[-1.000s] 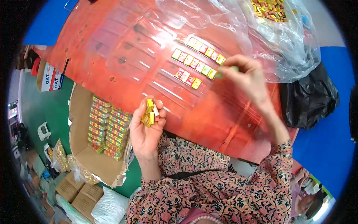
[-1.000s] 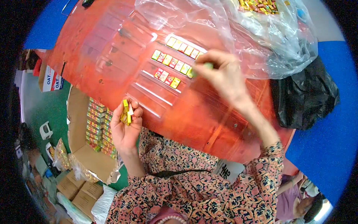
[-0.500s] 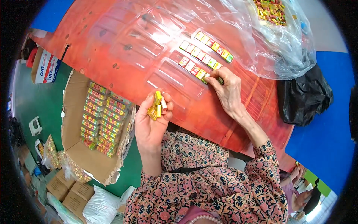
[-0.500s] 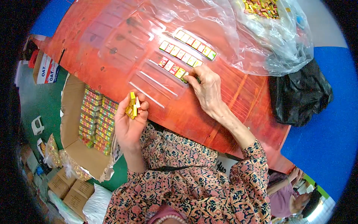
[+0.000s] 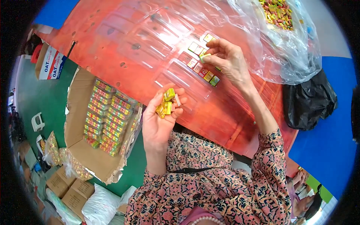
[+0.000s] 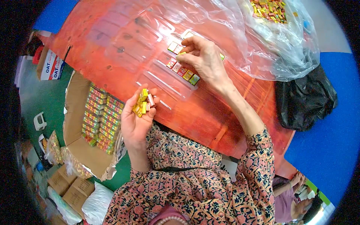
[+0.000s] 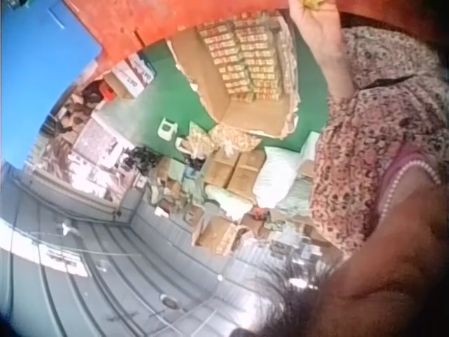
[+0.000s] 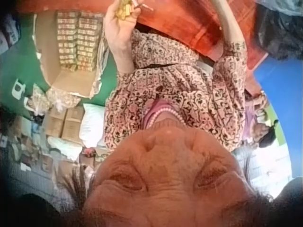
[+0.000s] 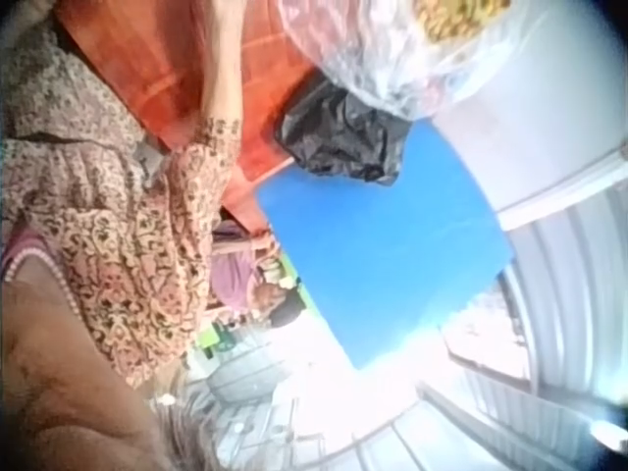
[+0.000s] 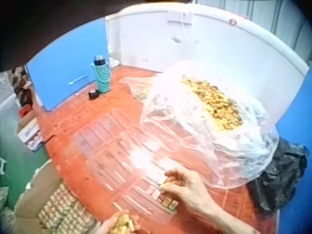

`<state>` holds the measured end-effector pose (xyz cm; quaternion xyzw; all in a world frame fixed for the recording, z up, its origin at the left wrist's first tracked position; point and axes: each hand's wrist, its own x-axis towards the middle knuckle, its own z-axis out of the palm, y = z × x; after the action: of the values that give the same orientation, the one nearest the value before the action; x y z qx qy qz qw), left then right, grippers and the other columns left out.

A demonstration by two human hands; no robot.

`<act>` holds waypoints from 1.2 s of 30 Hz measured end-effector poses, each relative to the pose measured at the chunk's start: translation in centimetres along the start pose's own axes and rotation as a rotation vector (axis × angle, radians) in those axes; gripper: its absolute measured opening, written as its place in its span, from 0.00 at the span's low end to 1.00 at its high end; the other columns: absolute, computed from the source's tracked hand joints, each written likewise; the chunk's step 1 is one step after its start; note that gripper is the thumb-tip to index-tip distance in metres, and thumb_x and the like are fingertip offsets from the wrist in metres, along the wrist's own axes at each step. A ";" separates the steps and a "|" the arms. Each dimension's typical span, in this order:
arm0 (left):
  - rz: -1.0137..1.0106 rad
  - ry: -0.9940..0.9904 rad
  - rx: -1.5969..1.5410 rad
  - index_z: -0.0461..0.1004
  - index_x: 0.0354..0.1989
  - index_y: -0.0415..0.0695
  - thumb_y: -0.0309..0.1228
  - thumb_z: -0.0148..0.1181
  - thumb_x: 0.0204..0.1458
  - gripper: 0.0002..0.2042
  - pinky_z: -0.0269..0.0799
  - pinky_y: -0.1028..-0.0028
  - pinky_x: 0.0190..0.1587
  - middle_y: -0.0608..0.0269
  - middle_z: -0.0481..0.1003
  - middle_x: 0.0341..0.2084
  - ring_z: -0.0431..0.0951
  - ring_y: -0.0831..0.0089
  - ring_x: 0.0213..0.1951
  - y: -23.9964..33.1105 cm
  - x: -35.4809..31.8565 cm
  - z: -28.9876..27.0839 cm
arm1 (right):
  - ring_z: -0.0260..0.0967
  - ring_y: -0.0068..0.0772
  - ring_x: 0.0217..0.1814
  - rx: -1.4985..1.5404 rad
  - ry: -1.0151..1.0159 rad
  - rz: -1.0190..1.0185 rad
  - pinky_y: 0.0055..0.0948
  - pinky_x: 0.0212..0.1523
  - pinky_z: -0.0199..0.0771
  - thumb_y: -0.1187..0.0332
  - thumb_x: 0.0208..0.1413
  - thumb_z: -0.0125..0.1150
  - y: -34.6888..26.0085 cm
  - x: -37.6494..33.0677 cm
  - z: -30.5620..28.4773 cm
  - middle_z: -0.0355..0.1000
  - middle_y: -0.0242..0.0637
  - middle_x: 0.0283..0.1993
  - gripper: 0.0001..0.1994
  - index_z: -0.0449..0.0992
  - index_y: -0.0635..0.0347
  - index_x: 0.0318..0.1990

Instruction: The recorder is sorting small, colorful objects from a large plastic bag and arranging them into rows on a plastic tray.

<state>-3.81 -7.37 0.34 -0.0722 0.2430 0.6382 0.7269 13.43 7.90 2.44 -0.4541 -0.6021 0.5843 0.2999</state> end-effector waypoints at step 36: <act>0.034 -0.009 -0.154 0.56 0.56 0.31 0.34 0.38 0.58 0.21 0.70 0.59 0.48 0.38 0.63 0.51 0.65 0.46 0.52 1.0 1.0 0.9 | 0.65 0.32 0.30 -0.692 -0.173 -0.630 0.29 0.31 0.66 0.74 0.47 0.58 1.6 2.4 2.4 0.65 0.36 0.28 0.04 0.75 0.63 0.31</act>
<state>-4.44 -5.88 0.88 -0.1211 0.1910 0.6674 0.7095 10.62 8.84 0.12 -0.2723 -0.8924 0.2658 0.2426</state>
